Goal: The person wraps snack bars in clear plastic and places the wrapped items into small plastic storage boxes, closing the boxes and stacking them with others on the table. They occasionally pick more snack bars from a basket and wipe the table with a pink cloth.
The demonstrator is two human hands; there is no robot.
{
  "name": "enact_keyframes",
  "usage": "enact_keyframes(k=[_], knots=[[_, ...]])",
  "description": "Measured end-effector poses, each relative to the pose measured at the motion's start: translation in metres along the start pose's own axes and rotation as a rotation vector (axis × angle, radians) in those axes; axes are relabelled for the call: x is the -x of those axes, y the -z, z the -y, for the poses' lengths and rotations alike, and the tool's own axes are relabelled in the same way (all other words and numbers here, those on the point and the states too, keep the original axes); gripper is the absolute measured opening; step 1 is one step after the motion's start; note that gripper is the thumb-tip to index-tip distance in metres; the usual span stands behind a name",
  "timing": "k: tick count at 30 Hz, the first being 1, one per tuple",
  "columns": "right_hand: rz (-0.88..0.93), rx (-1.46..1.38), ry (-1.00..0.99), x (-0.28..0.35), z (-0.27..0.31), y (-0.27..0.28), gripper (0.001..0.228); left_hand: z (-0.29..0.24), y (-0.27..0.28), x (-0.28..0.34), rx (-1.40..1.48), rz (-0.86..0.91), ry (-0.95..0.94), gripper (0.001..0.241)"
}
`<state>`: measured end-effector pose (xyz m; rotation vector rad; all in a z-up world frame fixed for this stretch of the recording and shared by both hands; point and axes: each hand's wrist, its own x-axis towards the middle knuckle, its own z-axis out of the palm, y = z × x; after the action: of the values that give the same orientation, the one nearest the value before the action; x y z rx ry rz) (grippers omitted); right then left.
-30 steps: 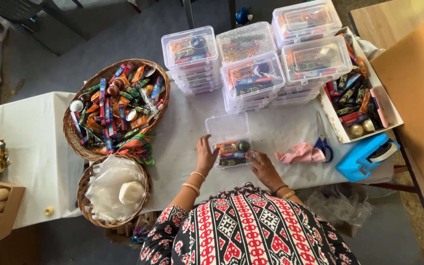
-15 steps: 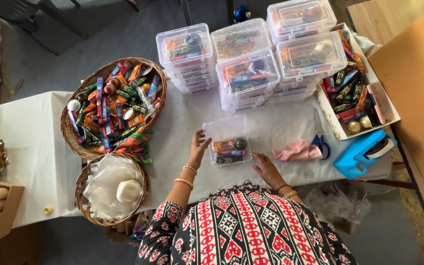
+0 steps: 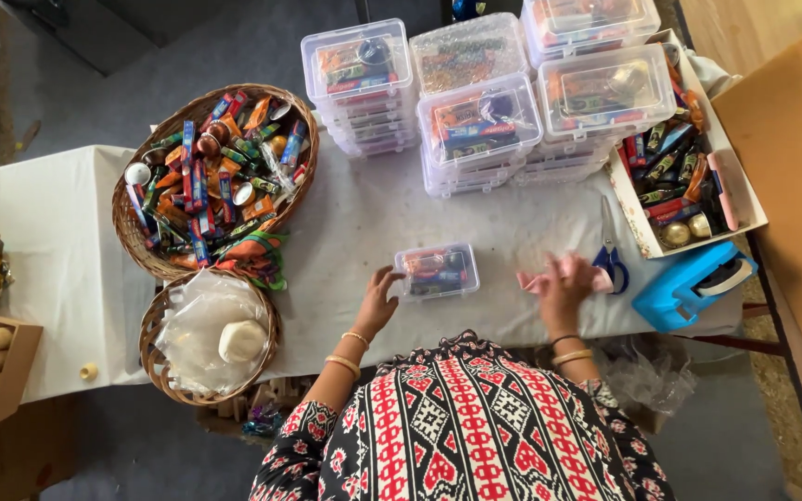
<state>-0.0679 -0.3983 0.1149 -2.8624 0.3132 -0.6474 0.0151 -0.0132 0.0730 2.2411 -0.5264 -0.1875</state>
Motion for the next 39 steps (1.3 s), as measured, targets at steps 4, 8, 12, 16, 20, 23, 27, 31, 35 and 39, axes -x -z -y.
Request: enact_keyframes(k=[4, 8, 12, 16, 20, 23, 27, 31, 35, 39], knots=[[0.105, 0.012, -0.082, 0.015, -0.058, -0.017, 0.045, 0.015, -0.026, 0.015, 0.202, 0.05, 0.209, 0.058], [0.251, -0.264, -0.223, 0.009, -0.041, -0.03, 0.023, 0.023, -0.042, 0.016, 0.444, -0.064, 0.435, 0.061], [0.138, -0.766, -0.177, -0.028, 0.054, -0.018, 0.023, 0.036, -0.052, 0.018, 0.403, -0.044, 0.346, 0.058], [0.223, -0.754, 0.113, -0.032, 0.144, -0.016, 0.038, 0.044, -0.059, 0.016, 0.365, -0.045, 0.355, 0.061], [0.464, -0.749, 0.592, -0.008, 0.178, -0.03, 0.072, 0.046, -0.06, 0.015, 0.314, -0.041, 0.363, 0.068], [0.606, -0.713, 0.551, -0.014, 0.168, -0.011, 0.077, 0.042, -0.056, 0.018, 0.328, -0.031, 0.368, 0.073], [0.54, -0.653, 0.257, -0.02, 0.119, -0.023, 0.054, 0.035, -0.051, 0.016, 0.384, -0.031, 0.364, 0.068], [0.303, -0.295, 0.367, -0.028, 0.129, -0.028, 0.076, 0.036, -0.051, 0.015, 0.398, 0.009, 0.381, 0.071], [0.471, -0.606, 0.412, -0.035, 0.177, -0.044, 0.067, 0.073, -0.077, 0.018, 0.321, -0.015, 0.361, 0.073], [0.372, -0.462, 0.697, -0.04, 0.181, -0.068, 0.072, 0.085, -0.085, 0.017, 0.218, -0.045, 0.291, 0.072]])
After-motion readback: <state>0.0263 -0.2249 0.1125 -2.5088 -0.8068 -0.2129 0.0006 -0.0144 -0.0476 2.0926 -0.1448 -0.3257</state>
